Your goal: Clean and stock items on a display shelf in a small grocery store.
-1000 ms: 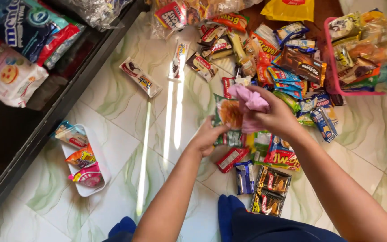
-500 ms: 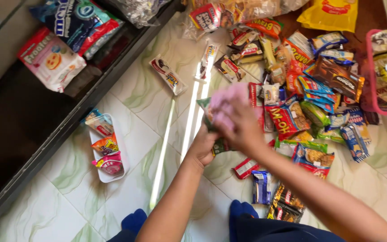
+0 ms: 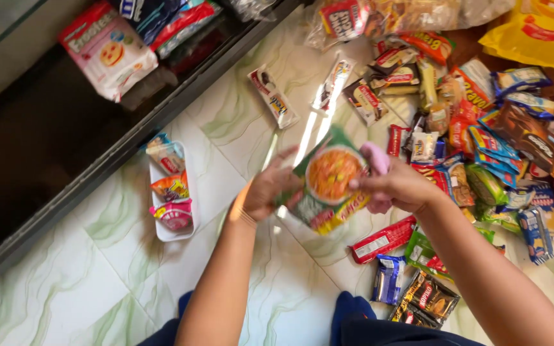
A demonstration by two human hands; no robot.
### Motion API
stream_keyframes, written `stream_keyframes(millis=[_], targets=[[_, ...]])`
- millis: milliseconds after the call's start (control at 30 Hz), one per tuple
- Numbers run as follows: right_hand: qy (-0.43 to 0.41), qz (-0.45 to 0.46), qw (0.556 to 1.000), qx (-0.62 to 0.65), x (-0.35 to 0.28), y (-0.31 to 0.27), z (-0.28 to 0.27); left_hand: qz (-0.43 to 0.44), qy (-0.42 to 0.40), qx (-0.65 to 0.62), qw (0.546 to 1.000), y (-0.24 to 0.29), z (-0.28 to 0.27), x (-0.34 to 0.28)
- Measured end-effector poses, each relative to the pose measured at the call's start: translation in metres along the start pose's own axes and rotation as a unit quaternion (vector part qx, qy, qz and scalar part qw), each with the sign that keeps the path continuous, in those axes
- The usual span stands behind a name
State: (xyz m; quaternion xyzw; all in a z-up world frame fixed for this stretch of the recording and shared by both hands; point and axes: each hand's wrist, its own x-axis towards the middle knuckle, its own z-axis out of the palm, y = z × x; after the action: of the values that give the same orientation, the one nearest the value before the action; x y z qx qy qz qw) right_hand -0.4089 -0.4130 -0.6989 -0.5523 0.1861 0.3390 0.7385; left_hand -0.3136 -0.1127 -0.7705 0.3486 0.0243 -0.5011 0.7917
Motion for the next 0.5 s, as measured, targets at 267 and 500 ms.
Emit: stream_keyframes(millis=[267,500], targets=[[0.188,-0.087,0.946,0.251,0.024,-0.017,0.084,0.17,-0.052,-0.178,0.968,-0.082,0.014,0.024],[0.235,-0.035,0.968,0.077,0.022,0.035,0.024,0.23,0.15,-0.173,0.946,0.0,0.043,0.015]])
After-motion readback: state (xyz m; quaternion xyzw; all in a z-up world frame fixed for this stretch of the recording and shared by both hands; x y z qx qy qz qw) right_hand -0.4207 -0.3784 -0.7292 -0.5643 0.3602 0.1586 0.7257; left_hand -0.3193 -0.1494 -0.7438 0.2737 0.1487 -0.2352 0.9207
